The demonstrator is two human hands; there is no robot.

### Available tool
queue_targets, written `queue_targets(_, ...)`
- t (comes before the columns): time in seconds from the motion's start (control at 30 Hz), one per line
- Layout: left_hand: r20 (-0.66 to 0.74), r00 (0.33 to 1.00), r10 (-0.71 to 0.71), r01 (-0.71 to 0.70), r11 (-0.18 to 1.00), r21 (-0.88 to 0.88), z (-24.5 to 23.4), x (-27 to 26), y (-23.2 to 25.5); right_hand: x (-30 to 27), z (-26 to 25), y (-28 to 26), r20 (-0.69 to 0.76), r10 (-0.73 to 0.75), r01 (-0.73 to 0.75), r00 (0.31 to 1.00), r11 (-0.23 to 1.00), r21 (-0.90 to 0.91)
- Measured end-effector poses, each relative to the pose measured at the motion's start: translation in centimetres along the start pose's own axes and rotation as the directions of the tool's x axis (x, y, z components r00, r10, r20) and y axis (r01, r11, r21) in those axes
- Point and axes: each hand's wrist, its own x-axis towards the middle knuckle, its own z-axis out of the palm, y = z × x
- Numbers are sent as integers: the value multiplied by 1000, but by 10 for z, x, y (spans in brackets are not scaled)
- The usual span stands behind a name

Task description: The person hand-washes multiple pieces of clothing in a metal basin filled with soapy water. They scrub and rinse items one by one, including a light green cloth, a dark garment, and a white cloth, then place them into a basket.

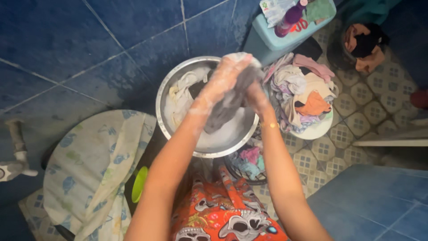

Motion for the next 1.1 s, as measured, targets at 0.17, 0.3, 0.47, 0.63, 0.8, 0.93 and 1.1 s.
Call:
queue_targets(0.17,-124,958,-260,160,838,-522,-13,-5,18,-2,9,12,-141,207,-241,968,921,-306)
queue_targets(0.3,-391,907,160,-315,873,-373,-45,-31,-17,1,33,-8,139,-155,94,978,924,372)
queue_targets(0.47,-476,867,151,-446,661,-603,-37,-28,-58,-14,64,-48,64,-8,-23,998,885,465)
queue_targets(0.63,-355,917,-180,-171,627,-760,-34,-15,-36,-32,66,-69,108,66,-114,992,831,545)
queue_targets(0.8,-283,743,607,-523,790,320,5,-28,-34,-7,64,-57,-108,-13,88,994,677,731)
queue_targets(0.93,-640,710,294,-97,941,325,25,-11,-62,13,78,-36,-302,-203,323,932,841,433)
queue_targets(1.1,-827,562,14,-5,1000,14,17,10,-74,24,82,-28,-446,-94,258,890,910,324)
